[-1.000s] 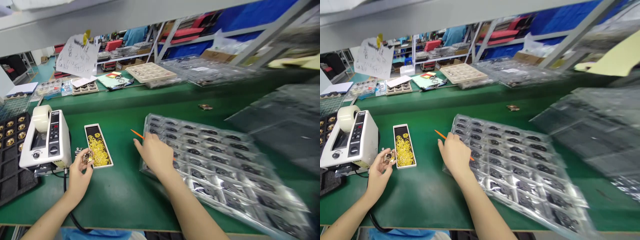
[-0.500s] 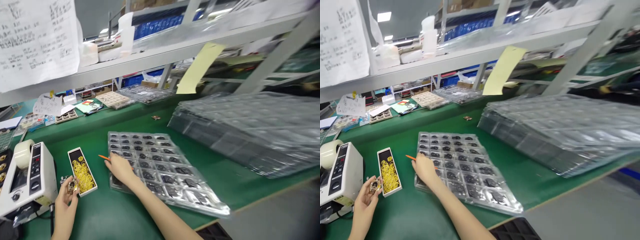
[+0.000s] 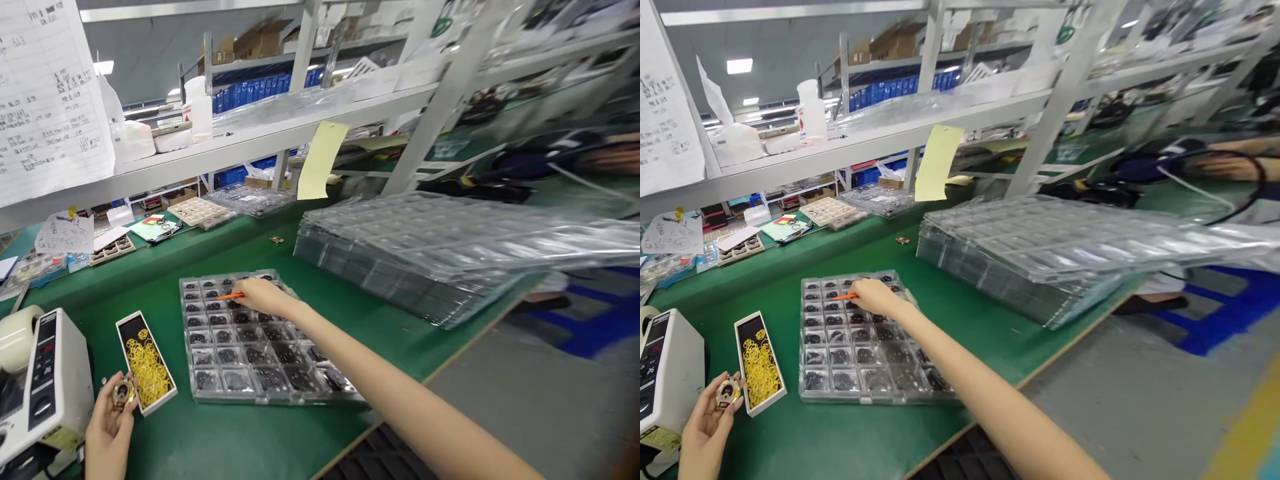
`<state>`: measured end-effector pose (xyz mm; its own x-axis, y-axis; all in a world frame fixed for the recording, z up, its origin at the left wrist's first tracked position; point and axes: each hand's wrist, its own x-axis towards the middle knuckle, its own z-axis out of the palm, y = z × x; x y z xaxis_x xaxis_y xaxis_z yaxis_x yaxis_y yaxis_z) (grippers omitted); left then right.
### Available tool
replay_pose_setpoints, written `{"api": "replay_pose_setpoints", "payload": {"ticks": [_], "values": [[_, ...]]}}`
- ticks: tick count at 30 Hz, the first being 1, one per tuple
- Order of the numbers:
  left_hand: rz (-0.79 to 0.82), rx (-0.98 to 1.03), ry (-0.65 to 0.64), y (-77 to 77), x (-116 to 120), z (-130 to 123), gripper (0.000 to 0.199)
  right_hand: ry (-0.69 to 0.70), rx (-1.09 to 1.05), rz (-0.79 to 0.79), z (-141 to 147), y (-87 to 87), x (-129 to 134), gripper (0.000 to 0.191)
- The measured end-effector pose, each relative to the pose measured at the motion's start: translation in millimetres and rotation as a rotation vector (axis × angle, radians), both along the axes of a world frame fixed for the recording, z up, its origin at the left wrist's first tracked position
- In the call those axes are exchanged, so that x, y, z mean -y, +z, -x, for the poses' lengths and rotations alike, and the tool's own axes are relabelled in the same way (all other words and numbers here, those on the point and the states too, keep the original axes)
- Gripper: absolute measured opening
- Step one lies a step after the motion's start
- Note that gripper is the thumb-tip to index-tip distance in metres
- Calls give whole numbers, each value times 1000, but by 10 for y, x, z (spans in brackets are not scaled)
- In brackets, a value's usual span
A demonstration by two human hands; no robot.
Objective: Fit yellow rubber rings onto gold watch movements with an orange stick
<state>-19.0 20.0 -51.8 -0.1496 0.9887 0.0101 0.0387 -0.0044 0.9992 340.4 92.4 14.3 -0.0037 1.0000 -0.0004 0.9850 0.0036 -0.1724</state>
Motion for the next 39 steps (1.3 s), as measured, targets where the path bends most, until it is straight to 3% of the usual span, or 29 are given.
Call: {"api": "replay_pose_setpoints", "payload": {"ticks": [3, 7, 13, 17, 20, 23, 26, 28, 33, 39], "values": [[-9, 26, 12, 3, 10, -32, 64, 67, 42, 46, -179, -99, -60, 12], [-55, 76, 27, -21, 0, -65, 61, 153, 78, 25, -185, -198, -77, 18], [-68, 110, 19, -52, -12, -64, 57, 189, 59, -21, -64, -144, -99, 20], [-63, 135, -40, -37, -16, -15, 55, 174, -6, -83, 127, -49, -57, 19], [-20, 189, -134, 13, 10, -3, 55, 211, -89, -135, 489, -38, 66, 20], [24, 241, -217, 118, 62, -27, 53, 325, -308, -197, 1011, -108, 254, 28], [60, 253, -273, 221, 96, -62, 58, 428, -802, -278, 1491, -185, 437, 30], [70, 253, -292, 251, 106, -79, 60, 415, -1027, -247, 1700, -214, 523, 29], [76, 244, -358, 243, 143, -96, 57, 296, -1252, -101, 1840, -262, 612, 20], [75, 155, -419, 207, 180, -101, 58, 240, -1310, -15, 1824, -298, 647, 15]]}}
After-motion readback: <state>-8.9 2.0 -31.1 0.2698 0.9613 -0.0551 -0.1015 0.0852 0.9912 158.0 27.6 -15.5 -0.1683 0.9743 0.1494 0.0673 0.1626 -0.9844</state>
